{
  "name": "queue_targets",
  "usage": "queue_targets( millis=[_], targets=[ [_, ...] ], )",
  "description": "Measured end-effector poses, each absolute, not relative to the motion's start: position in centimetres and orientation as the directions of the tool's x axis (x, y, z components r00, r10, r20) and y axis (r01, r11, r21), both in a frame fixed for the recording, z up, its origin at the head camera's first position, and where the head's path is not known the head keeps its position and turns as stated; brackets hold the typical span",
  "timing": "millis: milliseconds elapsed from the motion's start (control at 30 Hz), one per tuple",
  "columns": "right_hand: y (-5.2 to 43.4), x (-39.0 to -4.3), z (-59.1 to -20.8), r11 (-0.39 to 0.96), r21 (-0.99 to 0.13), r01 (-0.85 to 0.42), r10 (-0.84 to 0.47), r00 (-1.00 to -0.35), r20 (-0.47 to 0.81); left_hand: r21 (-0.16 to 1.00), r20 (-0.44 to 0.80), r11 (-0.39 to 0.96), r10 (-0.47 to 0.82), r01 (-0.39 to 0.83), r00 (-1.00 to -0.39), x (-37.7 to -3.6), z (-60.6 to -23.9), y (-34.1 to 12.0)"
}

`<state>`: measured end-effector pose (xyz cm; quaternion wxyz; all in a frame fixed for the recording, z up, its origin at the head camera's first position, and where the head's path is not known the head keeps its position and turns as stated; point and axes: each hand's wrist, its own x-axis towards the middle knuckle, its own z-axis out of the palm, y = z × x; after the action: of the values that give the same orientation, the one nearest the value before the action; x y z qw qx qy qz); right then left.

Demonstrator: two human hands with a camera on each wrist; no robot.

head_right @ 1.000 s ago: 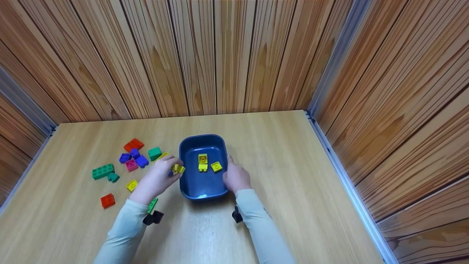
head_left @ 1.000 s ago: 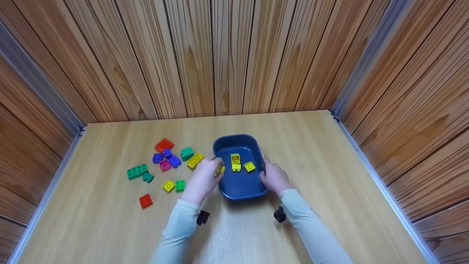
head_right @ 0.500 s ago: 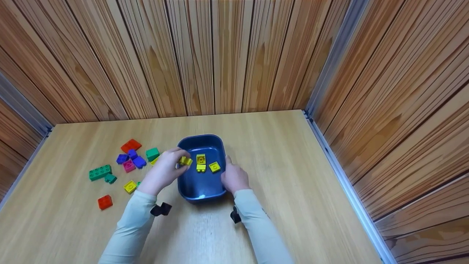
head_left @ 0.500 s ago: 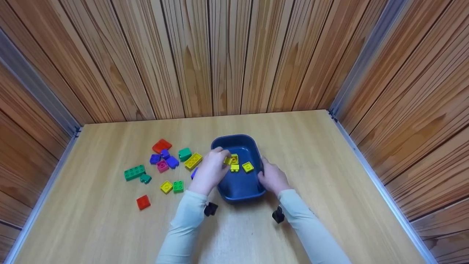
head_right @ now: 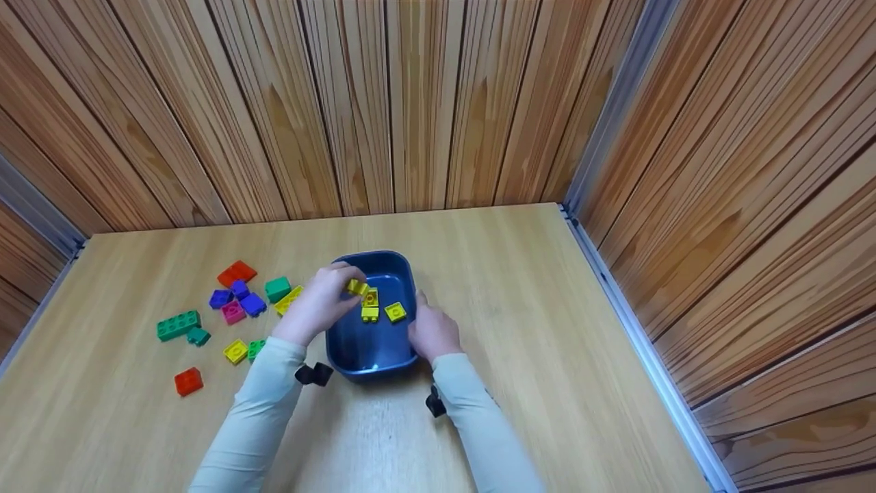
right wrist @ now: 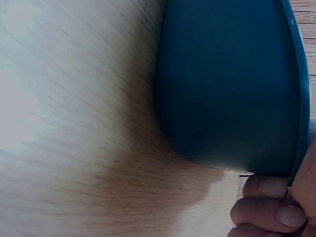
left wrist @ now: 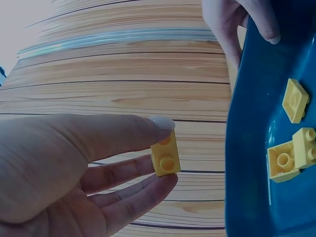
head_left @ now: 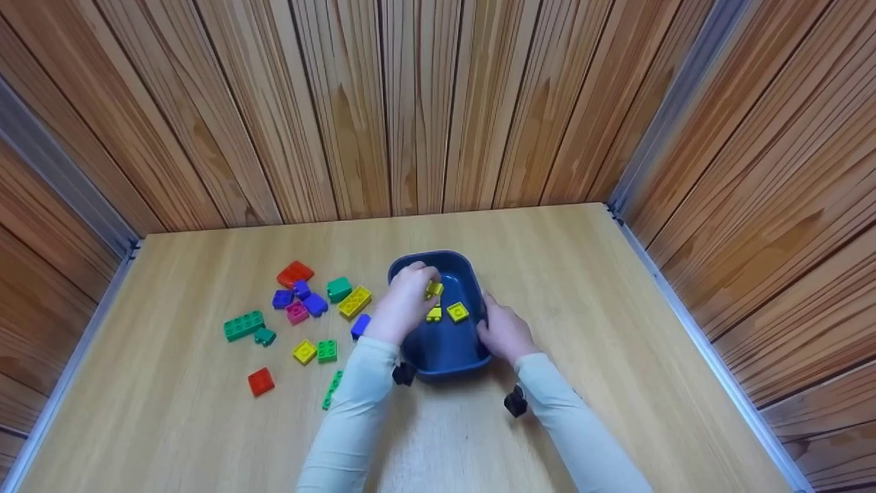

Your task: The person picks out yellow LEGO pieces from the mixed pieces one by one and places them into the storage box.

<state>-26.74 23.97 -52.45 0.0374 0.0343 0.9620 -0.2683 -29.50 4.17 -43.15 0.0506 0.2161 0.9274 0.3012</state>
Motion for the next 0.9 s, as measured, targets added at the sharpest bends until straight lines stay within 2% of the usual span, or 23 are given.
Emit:
queue_targets(
  millis=[367, 633, 900],
  targets=[
    [24.0, -26.7, -52.4, 0.845, -0.528, 0.083, 0.039, -0.995, -0.095, 0.622, 0.01, 0.689, 0.468, 0.372, -0.883, -30.4, -44.7, 5.6],
    [23.9, -26.5, -52.5, 0.868, -0.494, 0.04, 0.018, -0.999, -0.05, 0.57, 0.012, 0.699, 0.519, 0.433, -0.855, -30.6, -46.0, 6.6],
    [24.0, -26.6, -52.4, 0.872, -0.487, 0.046, 0.025, -0.998, -0.05, 0.545, -0.059, 0.738, 0.507, 0.398, -0.86, -31.7, -46.4, 7.7]
  ],
)
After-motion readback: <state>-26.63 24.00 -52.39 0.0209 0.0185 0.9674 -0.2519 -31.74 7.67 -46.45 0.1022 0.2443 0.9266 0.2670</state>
